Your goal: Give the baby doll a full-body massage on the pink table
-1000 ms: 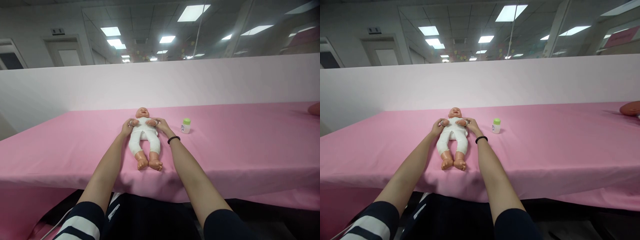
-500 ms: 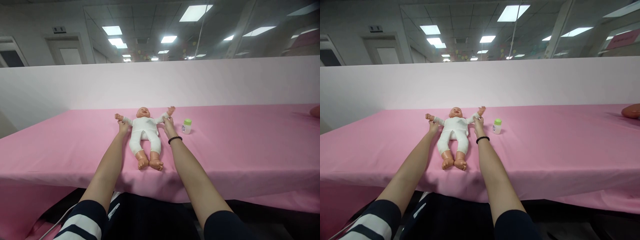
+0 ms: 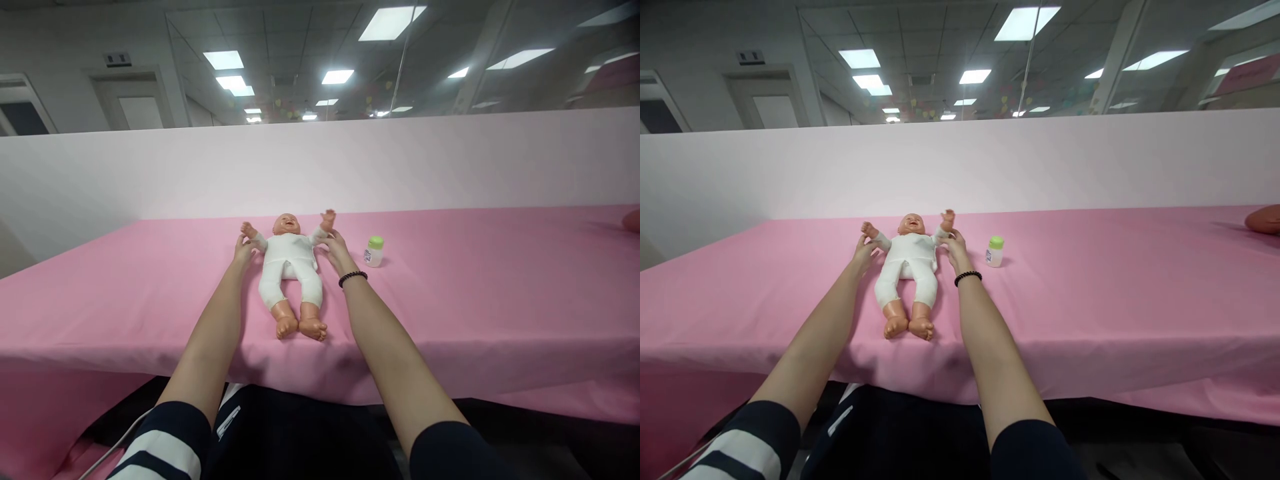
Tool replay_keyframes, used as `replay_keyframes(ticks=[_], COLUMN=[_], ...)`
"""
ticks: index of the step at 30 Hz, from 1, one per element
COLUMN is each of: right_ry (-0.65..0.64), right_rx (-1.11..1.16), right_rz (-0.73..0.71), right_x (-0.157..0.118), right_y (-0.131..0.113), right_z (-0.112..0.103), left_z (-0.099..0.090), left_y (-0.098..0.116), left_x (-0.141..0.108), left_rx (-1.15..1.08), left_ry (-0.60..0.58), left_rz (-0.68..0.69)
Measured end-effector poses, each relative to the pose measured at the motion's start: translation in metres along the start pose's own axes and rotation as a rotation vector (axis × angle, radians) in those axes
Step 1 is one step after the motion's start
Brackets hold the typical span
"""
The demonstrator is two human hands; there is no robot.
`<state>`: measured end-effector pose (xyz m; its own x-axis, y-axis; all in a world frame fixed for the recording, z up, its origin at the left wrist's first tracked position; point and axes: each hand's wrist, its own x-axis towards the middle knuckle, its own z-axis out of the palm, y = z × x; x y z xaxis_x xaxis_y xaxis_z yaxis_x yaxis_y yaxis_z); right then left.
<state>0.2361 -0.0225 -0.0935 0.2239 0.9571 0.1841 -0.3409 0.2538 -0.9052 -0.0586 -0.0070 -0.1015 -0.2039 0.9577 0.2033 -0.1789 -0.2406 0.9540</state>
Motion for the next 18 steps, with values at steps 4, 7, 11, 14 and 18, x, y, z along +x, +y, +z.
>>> replay_keyframes(ticks=[4,7,11,14,18], right_ry=[-0.289,-0.365,-0.352,-0.227,0.046], right_rx=[-0.331,-0.451,-0.425,-0.315,-0.016], right_rz=[-0.164,-0.215,-0.253,-0.216,-0.064], right_x=[-0.013,-0.02,-0.02,-0.015,-0.006], right_y=[-0.004,-0.004,-0.004,-0.005,-0.004], right_z=[0.012,0.016,0.013,0.012,0.009], left_z=[0.007,0.01,0.009,0.009,0.007], left_y=[0.0,-0.002,-0.004,-0.004,-0.005], left_x=[-0.012,-0.016,-0.015,-0.01,0.002], left_rx=[0.225,0.296,0.302,0.252,0.124], left_ry=[-0.298,-0.349,-0.33,-0.211,0.111], left_rz=[0.215,0.269,0.331,0.296,0.068])
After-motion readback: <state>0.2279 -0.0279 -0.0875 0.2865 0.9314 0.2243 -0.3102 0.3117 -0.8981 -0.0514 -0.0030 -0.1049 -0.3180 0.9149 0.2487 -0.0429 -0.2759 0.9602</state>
